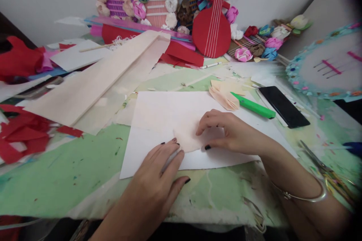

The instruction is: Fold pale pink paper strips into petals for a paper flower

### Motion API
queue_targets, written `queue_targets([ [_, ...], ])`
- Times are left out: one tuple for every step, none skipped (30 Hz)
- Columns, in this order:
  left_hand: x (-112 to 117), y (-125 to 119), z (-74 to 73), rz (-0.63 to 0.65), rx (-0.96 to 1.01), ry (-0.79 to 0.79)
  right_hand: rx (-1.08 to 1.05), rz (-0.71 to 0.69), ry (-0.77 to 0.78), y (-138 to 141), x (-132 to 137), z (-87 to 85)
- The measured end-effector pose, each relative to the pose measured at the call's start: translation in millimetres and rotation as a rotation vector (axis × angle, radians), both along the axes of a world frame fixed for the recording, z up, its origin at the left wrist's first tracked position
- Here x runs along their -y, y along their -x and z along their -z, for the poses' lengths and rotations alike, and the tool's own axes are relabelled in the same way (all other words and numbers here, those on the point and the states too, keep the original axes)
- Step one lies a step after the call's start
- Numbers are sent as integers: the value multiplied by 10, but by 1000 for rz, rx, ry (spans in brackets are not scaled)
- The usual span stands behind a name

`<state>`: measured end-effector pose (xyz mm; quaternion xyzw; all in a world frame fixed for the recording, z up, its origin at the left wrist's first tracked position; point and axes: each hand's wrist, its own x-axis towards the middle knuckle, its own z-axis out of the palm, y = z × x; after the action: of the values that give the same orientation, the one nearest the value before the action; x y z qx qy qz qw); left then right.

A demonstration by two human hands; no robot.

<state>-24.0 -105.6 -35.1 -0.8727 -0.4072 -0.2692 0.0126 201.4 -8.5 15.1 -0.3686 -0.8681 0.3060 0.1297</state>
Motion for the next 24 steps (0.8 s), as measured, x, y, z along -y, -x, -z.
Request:
queue_targets([
  [-5, 14, -4, 4, -1, 4, 19, -32, -8, 10, 16, -7],
  [-10, 28, -6, 9, -3, 8, 33, -64, -17, 26, 33, -9],
  [-15, 40, -7, 14, -4, 10, 38, -93, -29, 47, 50, -6],
  [-18, 50, -7, 19, -5, 8, 33, -119, -42, 71, 65, 2],
  [-21, 58, -7, 22, -6, 7, 22, -139, -52, 95, 77, 12],
  [-21, 62, -5, 24, -7, 1, 9, -149, -59, 117, 85, 22],
  [-20, 63, -3, 25, -8, -6, -4, -149, -62, 137, 89, 32],
  [-17, 62, -1, 23, -9, -9, -16, -144, -61, 155, 91, 40],
  [-13, 57, 1, 21, -10, -17, -27, -138, -56, 169, 91, 47],
  [-8, 52, 4, 13, -13, -18, -33, -132, -47, 180, 92, 52],
  [-4, 46, 7, 6, -14, -20, -35, -126, -38, 190, 93, 56],
  [-1, 40, 9, 1, -17, -26, -35, -116, -30, 200, 95, 61],
  [2, 36, 11, -3, -19, -31, -36, -90, -26, 211, 100, 67],
  [5, 33, 12, -3, -22, -39, -38, -48, -24, 222, 107, 75],
  [8, 31, 12, 2, -25, -48, -42, 3, -21, 236, 115, 84],
  [10, 31, 11, 7, -30, -56, -47, 55, -18, 252, 124, 94],
  [14, 31, 9, 12, -36, -60, -52, 103, -14, 271, 134, 104],
  [18, 32, 6, 11, -39, -64, -55, 141, -8, 292, 142, 113],
  [23, 32, 3, 6, -43, -64, -52, 167, -4, 316, 149, 120],
  [27, 31, 1, -5, -42, -65, -49, 183, -4, 343, 154, 126],
  [31, 29, -1, -18, -38, -65, -47, 195, -11, 372, 156, 130],
  [35, 27, -2, -31, -32, -67, -45, 204, -20, 402, 156, 133],
  [37, 23, -1, -40, -24, -71, -42, 206, -28, 431, 155, 135],
  [38, 19, 0, -44, -17, -72, -39, 201, -35, 459, 153, 136],
])
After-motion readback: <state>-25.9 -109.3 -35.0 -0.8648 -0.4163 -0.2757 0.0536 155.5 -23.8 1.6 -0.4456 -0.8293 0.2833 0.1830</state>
